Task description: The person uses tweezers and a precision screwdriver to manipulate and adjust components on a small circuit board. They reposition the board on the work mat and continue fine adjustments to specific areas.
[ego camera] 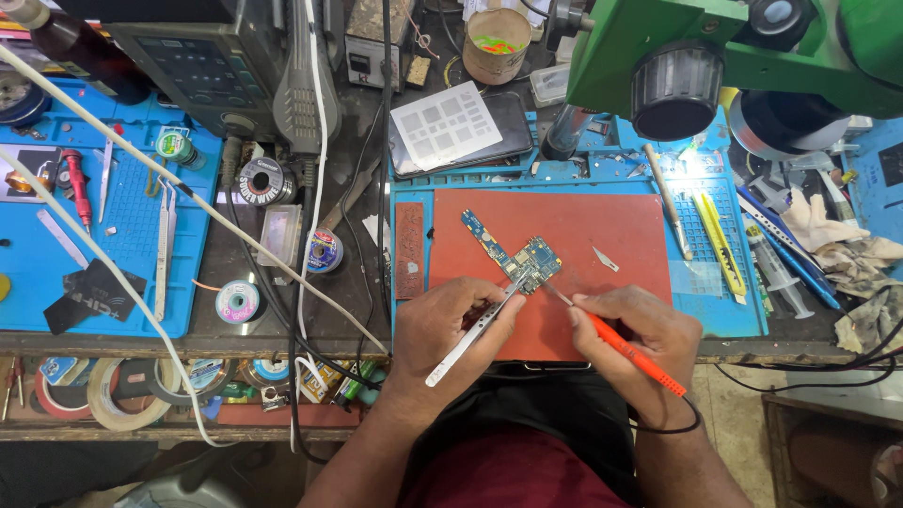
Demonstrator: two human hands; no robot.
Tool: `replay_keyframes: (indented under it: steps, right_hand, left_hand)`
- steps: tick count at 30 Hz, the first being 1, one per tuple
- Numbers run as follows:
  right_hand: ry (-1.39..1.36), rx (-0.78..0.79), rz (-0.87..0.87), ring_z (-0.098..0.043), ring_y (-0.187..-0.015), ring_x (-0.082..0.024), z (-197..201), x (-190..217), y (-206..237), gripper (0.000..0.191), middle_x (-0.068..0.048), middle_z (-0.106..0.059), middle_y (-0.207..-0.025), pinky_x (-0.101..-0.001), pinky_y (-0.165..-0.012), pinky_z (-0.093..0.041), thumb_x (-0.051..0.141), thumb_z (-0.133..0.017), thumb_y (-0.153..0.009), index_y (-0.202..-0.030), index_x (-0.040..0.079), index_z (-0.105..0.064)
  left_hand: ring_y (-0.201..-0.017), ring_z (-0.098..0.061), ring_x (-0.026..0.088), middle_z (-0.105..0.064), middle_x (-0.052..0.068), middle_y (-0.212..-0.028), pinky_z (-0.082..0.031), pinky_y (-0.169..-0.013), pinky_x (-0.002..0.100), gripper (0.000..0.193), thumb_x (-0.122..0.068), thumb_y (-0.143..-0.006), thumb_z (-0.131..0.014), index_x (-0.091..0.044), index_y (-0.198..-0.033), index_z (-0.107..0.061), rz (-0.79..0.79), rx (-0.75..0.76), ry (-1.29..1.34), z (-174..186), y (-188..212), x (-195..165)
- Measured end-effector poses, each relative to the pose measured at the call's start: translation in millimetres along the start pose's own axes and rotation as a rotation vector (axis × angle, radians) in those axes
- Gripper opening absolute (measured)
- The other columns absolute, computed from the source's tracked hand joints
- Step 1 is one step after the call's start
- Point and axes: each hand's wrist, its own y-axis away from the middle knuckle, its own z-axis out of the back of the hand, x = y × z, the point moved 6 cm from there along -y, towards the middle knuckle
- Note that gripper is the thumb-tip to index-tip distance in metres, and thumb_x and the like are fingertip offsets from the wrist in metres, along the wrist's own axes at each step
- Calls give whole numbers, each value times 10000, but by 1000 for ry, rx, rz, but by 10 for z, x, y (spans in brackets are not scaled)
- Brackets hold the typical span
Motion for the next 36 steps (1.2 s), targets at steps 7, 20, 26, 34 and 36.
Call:
replay_keyframes:
  steps: [7, 20, 26, 34, 36]
  right_hand:
    - [1, 13, 27, -655, -667, -93, 23, 23, 7, 168, -66, -735, -811, -219, -597, -484, 13, -793, -793, -959, 3, -773]
    - [-31, -15, 25, -641, -678, -74, 29, 20, 19, 140, -54, -732, -826, -204, -601, -474, 10, -783, -813, -951, 5, -762]
    - [-5, -16, -38, -636, -659, -77, 52, -79, 75, 124, -55, -737, -807, -212, -591, -475, 8, -789, -815, -936, 0, -767]
    - [-289, -84, -169, -687, -780, -81, 164, -343, 85, 143, -49, -760, -899, -206, -721, -543, 38, -757, -942, -1078, 0, -735]
    - [-273, -94, -210, -669, -805, -86, 223, -378, 68, 215, -64, -747, -934, -212, -728, -530, 24, -785, -897, -1103, -14, -737]
  left_hand:
    - [-683, -781, 122, -781, 55, -813, -596, -561, 237, 163, -139, -874, -828, -69, -889, -682, -15, 28, 13, -5, -10, -2]
    - [-677, -784, 131, -785, 59, -793, -596, -569, 246, 169, -169, -872, -827, -73, -897, -690, 30, 44, -6, -27, -30, -8]
    - [-693, -790, 128, -787, 63, -800, -608, -587, 241, 180, -176, -872, -829, -77, -911, -685, 49, 51, 1, -54, -22, 10]
    - [-719, -787, 117, -796, 67, -821, -610, -609, 245, 277, -210, -831, -871, -69, -942, -660, 159, 80, 107, -31, -24, 15]
    - [-762, -788, 98, -793, 62, -850, -627, -650, 232, 297, -227, -838, -872, -72, -962, -652, 96, 65, 103, -17, -39, -14]
